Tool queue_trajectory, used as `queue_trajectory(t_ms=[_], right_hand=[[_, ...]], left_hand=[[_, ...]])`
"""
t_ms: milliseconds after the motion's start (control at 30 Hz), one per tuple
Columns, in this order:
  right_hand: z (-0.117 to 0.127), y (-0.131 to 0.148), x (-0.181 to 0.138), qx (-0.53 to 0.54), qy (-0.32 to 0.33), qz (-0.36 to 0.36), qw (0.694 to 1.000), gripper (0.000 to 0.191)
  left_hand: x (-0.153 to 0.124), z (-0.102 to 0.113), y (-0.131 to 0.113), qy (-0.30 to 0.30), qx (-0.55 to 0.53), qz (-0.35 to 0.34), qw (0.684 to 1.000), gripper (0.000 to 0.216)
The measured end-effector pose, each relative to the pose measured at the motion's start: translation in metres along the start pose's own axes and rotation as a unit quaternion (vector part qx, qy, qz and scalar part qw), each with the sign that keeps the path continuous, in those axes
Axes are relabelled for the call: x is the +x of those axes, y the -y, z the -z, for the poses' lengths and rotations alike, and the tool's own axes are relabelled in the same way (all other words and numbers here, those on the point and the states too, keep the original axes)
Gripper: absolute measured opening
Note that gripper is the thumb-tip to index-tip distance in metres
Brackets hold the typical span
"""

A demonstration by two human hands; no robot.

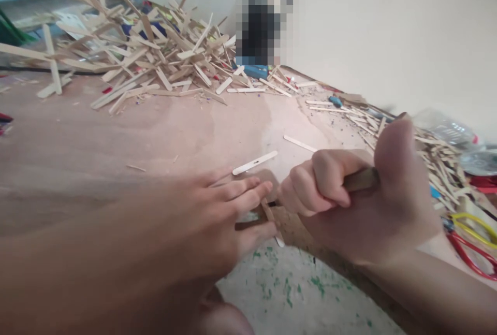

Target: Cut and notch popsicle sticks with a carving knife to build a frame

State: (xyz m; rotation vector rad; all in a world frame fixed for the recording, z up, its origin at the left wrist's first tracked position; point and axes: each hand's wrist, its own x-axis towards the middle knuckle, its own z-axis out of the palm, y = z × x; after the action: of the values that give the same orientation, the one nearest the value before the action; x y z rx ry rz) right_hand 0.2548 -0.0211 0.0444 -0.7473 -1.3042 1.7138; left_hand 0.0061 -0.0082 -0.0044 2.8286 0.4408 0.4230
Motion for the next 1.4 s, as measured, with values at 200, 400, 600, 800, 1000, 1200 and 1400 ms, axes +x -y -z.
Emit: queue_trajectory(t_ms=[200, 400, 600, 800, 1000, 1200, 1400], right_hand=[[0.003, 0.002, 0.004, -0.037, -0.01, -0.015, 0.999, 0.079], [-0.006, 0.002, 0.003, -0.053, -0.052, 0.008, 0.997, 0.082], [-0.009, 0.003, 0.0, -0.059, -0.054, -0.01, 0.997, 0.083], [-0.007, 0.002, -0.001, -0.046, -0.079, -0.023, 0.996, 0.072], [-0.006, 0.002, 0.001, -0.048, -0.089, -0.044, 0.994, 0.056], [-0.012, -0.001, 0.005, -0.05, -0.054, -0.012, 0.997, 0.071], [-0.02, -0.001, 0.005, -0.084, -0.058, 0.014, 0.995, 0.086]], left_hand=[[-0.003, -0.002, -0.007, 0.02, 0.007, 0.009, 1.0, 0.073], [0.0, 0.009, -0.008, 0.02, -0.027, 0.0, 0.999, 0.079], [0.005, 0.009, -0.004, 0.069, -0.026, -0.017, 0.997, 0.09], [0.003, 0.015, -0.004, 0.064, -0.022, -0.028, 0.997, 0.091], [0.004, 0.017, -0.004, 0.05, -0.037, -0.022, 0.998, 0.075], [0.003, 0.003, -0.012, 0.0, -0.032, 0.009, 0.999, 0.086], [-0.002, -0.008, -0.019, -0.028, -0.029, 0.019, 0.999, 0.09]])
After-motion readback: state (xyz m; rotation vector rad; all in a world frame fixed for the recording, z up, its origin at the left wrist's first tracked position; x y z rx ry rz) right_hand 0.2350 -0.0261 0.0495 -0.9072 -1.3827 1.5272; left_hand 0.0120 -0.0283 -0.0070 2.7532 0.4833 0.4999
